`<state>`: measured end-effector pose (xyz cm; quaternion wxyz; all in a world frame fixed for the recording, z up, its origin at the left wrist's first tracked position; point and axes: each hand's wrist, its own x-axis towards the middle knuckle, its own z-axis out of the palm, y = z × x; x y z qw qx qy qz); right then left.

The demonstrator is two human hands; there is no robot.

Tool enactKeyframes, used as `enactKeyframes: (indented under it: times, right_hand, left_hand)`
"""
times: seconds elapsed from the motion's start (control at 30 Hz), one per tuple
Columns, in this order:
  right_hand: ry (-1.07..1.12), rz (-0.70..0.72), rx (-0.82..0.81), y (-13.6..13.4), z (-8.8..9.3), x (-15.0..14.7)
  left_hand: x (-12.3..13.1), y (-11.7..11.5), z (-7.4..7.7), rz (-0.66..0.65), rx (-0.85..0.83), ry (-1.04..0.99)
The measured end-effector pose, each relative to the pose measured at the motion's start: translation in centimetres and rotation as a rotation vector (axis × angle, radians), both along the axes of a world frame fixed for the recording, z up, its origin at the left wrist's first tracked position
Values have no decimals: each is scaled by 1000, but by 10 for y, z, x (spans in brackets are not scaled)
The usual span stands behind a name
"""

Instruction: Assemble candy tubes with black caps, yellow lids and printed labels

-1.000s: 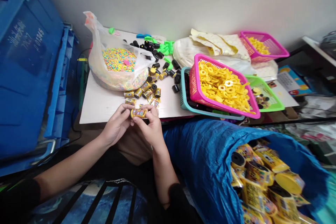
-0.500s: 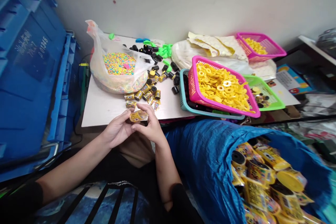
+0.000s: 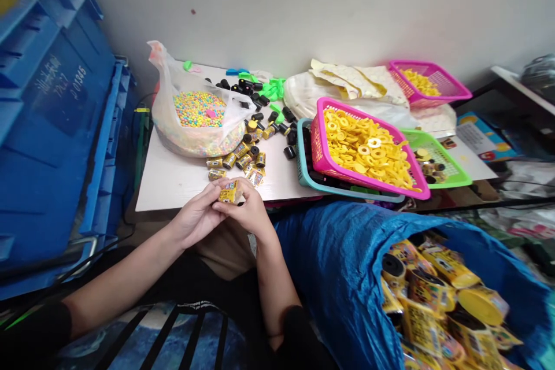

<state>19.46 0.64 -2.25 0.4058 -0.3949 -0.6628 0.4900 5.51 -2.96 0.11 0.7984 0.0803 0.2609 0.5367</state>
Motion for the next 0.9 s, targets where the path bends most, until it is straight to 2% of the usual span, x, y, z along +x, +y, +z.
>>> enactKeyframes:
  times: [0.2,0.37,0.53,0.77,0.9]
  right_hand:
    - [22,110,89,6,6,9]
    - [-11,82,125,4,11,14]
    - [-5,62,203,-9,14,7]
    - [285,-142,89,-35,-4,-14]
    - [442,-168,86,-36,-6,-22]
  left_hand:
    - [-4,-3,2,-53,41,-2]
    - [-4,-3,4,-105,90,0]
    - [-4,-4,6,-70,119,64]
    - [-3,-15,5,191,455,504]
    - [-2,-21,2,284,577,657]
